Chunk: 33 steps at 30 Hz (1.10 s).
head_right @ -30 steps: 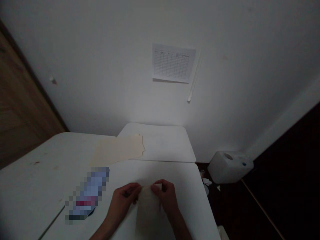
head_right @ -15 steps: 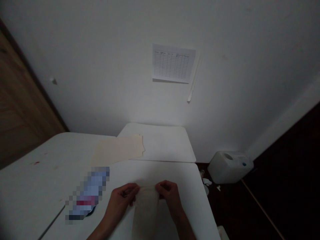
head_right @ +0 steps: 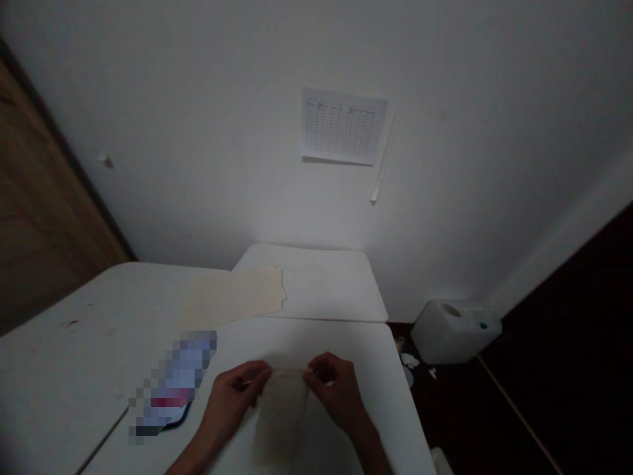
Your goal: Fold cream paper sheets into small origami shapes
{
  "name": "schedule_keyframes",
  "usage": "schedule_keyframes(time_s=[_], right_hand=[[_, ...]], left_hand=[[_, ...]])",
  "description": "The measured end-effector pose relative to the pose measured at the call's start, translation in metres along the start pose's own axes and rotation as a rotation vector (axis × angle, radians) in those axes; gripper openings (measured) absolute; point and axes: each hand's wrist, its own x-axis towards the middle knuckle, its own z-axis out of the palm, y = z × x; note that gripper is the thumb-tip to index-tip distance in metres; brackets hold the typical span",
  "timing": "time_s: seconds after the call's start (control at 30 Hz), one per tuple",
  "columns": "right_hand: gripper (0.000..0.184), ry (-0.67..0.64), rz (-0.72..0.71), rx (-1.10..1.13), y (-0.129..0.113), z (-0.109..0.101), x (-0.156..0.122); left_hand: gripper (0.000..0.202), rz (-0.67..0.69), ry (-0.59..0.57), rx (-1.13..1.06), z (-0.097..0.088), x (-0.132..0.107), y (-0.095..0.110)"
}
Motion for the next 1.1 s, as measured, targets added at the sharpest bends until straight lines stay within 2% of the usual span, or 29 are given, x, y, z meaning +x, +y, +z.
schedule_keyframes(time_s=[0.3,0.6,0.83,0.97,1.1], right_hand=[[0.026,-0.134,0.174,0.232,0.004,-0.003,0.006],[0.028,-0.062,0.197,0.171,0.002,-0.004,0.007],[0.026,-0.078,0.174,0.142,0.013,-0.002,0.011],[0.027,-0.071,0.146,0.008,0.023,-0.001,0.016],[0.024,-0.013,0.123,-0.153,0.030,0.002,0.021]], left_hand=[[0.033,0.046,-0.033,0.026,-0.003,-0.001,-0.004],[0.034,0.038,-0.028,0.040,-0.002,-0.002,-0.005],[0.035,-0.010,-0.026,-0.008,0.000,0.001,-0.005],[0.034,-0.012,-0.058,0.041,0.001,0.008,-0.015],[0.036,0.048,-0.147,0.242,0.001,0.022,-0.032]])
